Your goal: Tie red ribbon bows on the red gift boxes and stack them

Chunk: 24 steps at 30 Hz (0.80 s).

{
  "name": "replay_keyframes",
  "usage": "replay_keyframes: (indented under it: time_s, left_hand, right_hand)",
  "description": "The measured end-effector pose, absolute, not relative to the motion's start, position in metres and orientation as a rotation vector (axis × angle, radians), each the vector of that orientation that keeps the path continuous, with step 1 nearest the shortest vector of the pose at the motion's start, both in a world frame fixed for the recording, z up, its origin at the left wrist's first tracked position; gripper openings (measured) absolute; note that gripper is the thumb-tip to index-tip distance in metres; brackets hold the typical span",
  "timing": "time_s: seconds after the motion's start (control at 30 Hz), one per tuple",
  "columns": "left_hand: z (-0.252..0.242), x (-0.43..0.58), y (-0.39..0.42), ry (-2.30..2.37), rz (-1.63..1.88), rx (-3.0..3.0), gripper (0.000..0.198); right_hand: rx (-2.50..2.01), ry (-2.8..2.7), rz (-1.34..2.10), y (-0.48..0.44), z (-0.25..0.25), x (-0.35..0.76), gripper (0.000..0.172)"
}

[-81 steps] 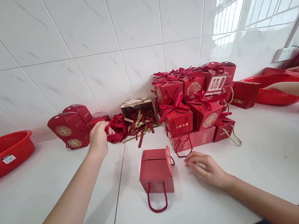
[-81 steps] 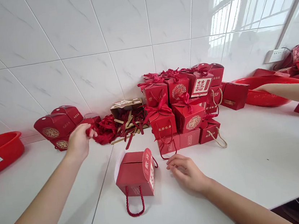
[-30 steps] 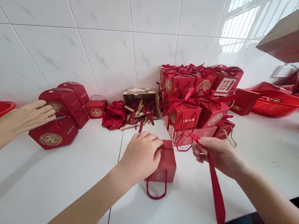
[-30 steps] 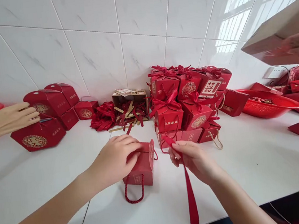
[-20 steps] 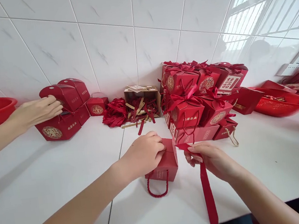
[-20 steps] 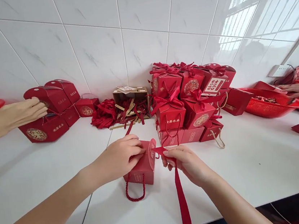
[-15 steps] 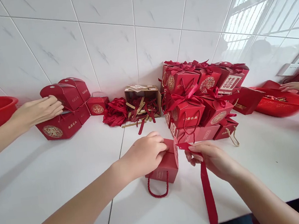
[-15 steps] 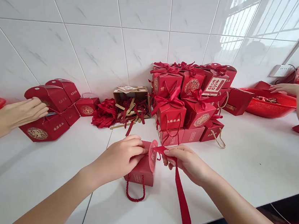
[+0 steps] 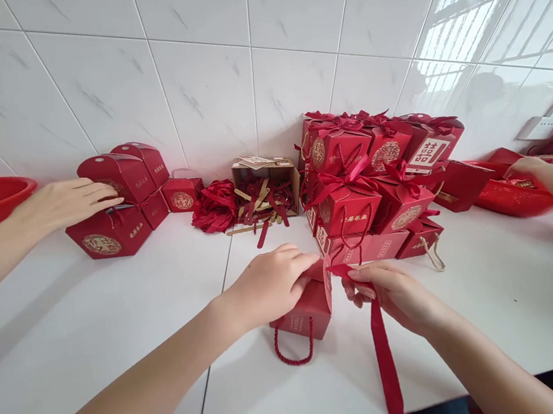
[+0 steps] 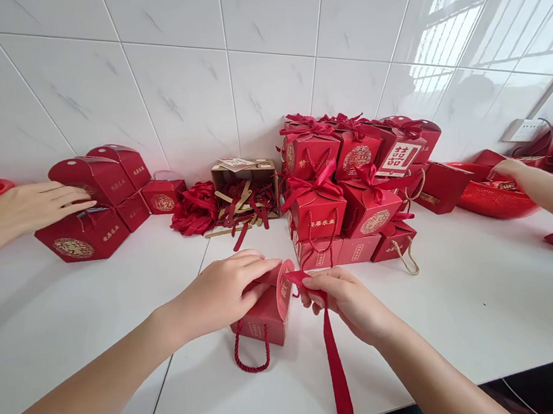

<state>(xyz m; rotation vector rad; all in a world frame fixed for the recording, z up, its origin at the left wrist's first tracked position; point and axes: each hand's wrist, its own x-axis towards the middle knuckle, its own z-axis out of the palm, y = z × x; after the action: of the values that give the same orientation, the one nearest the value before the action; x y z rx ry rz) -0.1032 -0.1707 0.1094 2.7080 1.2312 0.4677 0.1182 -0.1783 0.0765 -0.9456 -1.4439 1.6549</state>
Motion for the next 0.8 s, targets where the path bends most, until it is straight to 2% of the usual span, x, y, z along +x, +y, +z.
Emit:
replay_keyframes:
  time_s: [0.1,0.3,0.37,0.47,0.57,0.7,0.77,0.8]
  left_hand:
    - [0.107,-0.101,-0.171,1.201,0.572,2.7,0.036]
    - [0.094,-0.097,-0.167,1.021,0.977,2.906,0.018]
    - [0.093,-0.098,-0.164,1.016,1.139,2.964,0.023]
    - [0.099,-0.102,-0.162,1.088,1.4,2.901,0.019]
    - [0.111,-0.106,-0.166,1.133,1.607,2.787,0.013]
    - [0.127,-0.11,-0.177,1.246,1.631,2.758,0.01]
    - [0.133,-0.113,-0.182,1.444,1.468,2.737,0.016]
    - [0.135,-0.116,-0.185,1.572,1.323,2.704,0.025]
  right_hand:
    - [-0.939,-1.455,1.672,-0.178,0.078,0.113,0.038]
    - [-0.971,-1.59,1.6,-0.177,0.081,0.102,0.041]
    - [-1.087,-1.661,1.381,-0.176,0.08,0.1,0.039]
    - [-1.191,-1.678,0.906,-0.174,0.08,0.098,0.033]
    - [-1.088,-1.739,0.834,-0.171,0.084,0.092,0.037]
    - [-0.867,-1.778,0.988,-0.17,0.099,0.079,0.019]
    - [-0.761,-1.702,1.013,-0.174,0.109,0.078,0.016]
    - [-0.711,-1.632,1.002,-0.177,0.115,0.08,0.015]
